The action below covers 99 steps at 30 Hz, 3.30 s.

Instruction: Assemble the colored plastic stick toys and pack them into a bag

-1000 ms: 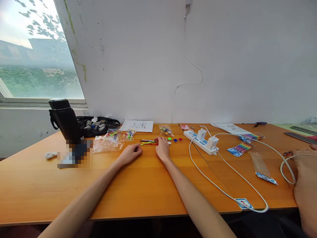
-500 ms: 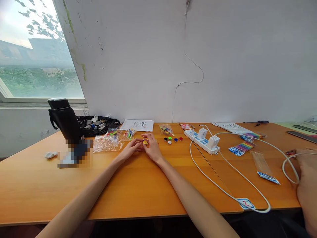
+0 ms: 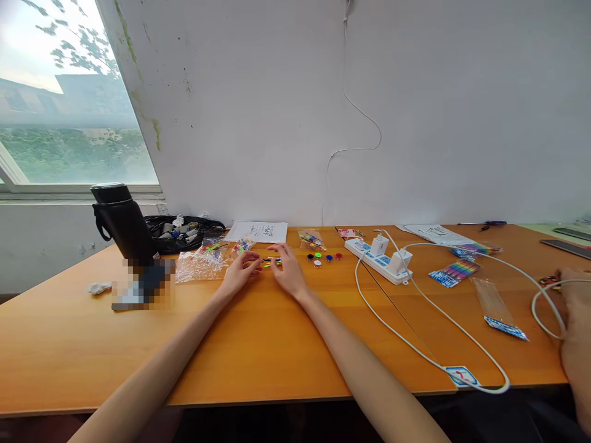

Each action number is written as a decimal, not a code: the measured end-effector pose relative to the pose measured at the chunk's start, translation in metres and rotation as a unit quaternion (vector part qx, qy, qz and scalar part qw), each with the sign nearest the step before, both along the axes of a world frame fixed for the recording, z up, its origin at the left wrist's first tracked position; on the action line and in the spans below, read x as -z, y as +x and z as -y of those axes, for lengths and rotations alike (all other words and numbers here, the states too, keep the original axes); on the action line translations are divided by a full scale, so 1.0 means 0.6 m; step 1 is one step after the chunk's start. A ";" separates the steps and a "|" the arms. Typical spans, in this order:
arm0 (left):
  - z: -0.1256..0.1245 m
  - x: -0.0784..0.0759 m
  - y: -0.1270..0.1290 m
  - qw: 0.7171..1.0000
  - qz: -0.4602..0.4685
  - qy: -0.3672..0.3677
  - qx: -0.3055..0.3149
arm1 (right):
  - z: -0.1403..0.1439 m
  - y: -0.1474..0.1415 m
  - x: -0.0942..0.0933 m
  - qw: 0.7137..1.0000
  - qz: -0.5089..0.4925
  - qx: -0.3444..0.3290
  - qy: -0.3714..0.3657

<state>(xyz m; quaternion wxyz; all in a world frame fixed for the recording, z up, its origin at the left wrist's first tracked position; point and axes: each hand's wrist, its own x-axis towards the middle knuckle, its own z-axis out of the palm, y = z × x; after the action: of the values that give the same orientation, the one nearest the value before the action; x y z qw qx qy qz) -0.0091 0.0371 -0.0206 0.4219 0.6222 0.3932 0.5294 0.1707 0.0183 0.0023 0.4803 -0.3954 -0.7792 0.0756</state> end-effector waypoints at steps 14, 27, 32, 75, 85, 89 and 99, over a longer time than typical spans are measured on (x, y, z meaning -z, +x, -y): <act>0.001 0.010 0.001 0.998 -0.057 0.017 -0.002 | -0.056 0.061 0.048 0.958 0.198 0.203 -0.051; 0.004 0.005 0.002 0.998 -0.064 0.014 -0.003 | -0.061 0.065 0.056 0.957 0.191 0.213 -0.051; -0.002 0.009 -0.002 1.000 -0.015 0.006 0.001 | -0.061 0.062 0.045 0.974 0.044 0.212 -0.069; 0.011 -0.008 -0.001 0.985 0.137 -0.096 0.049 | -0.016 -0.014 0.028 0.986 -0.105 -0.073 -0.107; 0.012 -0.006 -0.002 0.991 0.092 -0.071 0.069 | -0.017 -0.010 0.031 0.992 -0.051 -0.037 -0.110; 0.012 -0.006 0.000 0.991 0.107 -0.070 0.045 | -0.013 -0.013 0.029 0.991 -0.037 -0.053 -0.113; 0.008 -0.006 0.002 0.991 0.117 -0.065 0.023 | -0.014 -0.017 0.037 0.991 -0.005 -0.060 -0.120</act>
<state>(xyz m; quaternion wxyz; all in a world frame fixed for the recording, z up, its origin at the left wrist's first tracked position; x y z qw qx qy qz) -0.0080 0.0321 -0.0168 0.5164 0.5361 0.3610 0.5618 0.1604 0.0265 -0.0198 0.4278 -0.4025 -0.7844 0.1992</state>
